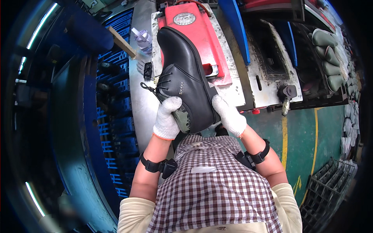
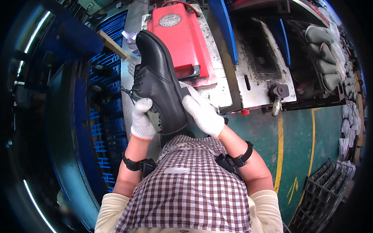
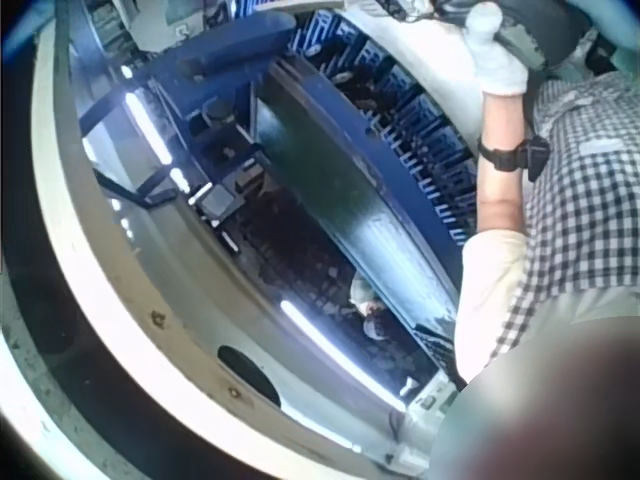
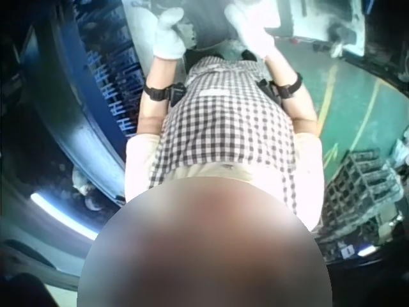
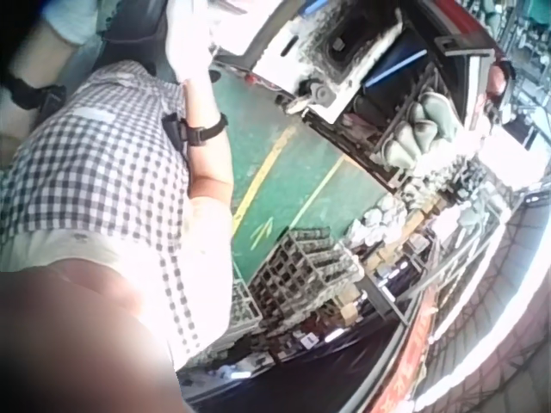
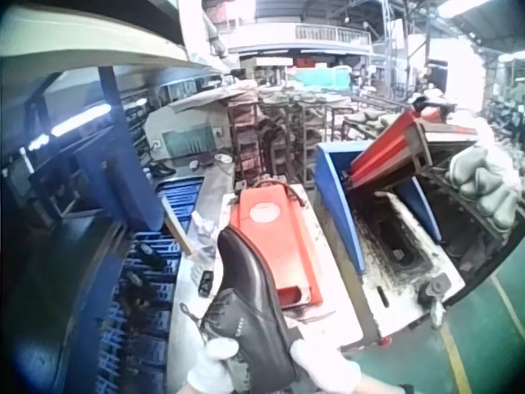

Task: The person removes a shoe from a machine, places it on a conveyor belt, and then takes another shoe from the belt to place into the machine and press a lever.

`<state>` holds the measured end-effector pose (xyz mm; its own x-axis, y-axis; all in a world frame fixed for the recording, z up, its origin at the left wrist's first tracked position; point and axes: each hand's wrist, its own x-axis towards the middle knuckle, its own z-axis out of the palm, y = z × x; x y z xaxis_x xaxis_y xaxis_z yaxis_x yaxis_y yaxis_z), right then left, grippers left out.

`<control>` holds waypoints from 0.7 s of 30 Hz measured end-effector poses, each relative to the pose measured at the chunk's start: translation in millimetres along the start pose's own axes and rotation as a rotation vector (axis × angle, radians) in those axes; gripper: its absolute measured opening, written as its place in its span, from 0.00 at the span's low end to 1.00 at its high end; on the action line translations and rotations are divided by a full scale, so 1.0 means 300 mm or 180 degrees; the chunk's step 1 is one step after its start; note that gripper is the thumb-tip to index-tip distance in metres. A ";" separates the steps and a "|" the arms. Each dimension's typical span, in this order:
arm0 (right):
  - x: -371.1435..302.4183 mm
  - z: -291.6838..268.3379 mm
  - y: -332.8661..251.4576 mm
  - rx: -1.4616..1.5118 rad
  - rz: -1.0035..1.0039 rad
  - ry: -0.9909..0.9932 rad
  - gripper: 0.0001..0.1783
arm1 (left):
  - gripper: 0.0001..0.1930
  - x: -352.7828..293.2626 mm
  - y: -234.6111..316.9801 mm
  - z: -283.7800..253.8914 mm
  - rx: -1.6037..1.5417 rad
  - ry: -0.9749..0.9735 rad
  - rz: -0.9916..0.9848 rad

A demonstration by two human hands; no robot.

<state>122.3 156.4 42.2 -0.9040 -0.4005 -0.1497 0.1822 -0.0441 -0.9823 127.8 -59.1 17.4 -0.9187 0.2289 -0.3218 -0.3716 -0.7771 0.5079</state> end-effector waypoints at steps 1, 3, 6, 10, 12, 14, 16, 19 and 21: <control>0.009 0.006 0.008 -0.0093 -0.0055 -0.0099 0.32 | 0.34 -0.011 0.009 -0.002 -0.0023 -0.0040 0.0027; 0.026 0.031 0.017 -0.0072 -0.0056 -0.0151 0.31 | 0.34 -0.029 0.028 -0.016 -0.0035 -0.0024 0.0090; 0.050 0.079 0.011 0.0049 -0.0062 -0.0220 0.32 | 0.29 -0.046 0.046 -0.056 -0.0309 0.0114 0.0037; 0.109 0.097 -0.001 -0.0346 0.0218 -0.0650 0.33 | 0.32 -0.089 0.056 -0.095 -0.0394 0.0249 0.0287; 0.137 0.134 0.008 0.0003 0.0638 -0.0562 0.32 | 0.32 -0.114 0.059 -0.111 -0.0409 0.0314 0.0377; 0.186 0.160 0.040 -0.0547 0.0413 -0.0585 0.26 | 0.34 -0.134 0.057 -0.141 0.0366 0.0366 0.0762; 0.211 0.197 0.021 -0.0624 0.0252 -0.0385 0.20 | 0.35 -0.164 0.052 -0.206 0.0705 0.0602 0.0782; 0.231 0.234 0.024 -0.1591 -0.0105 -0.0209 0.17 | 0.37 -0.205 0.074 -0.256 0.1123 0.0834 0.0799; 0.239 0.270 0.022 -0.1784 -0.0272 -0.0065 0.16 | 0.38 -0.228 0.078 -0.263 0.1192 0.0880 0.0817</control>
<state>89.9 53.2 34.3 -0.8978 -0.4347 -0.0701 -0.1296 0.4131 -0.9014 192.4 -139.2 -11.9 -0.9356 -0.1435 -0.3227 -0.2083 -0.5138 0.8322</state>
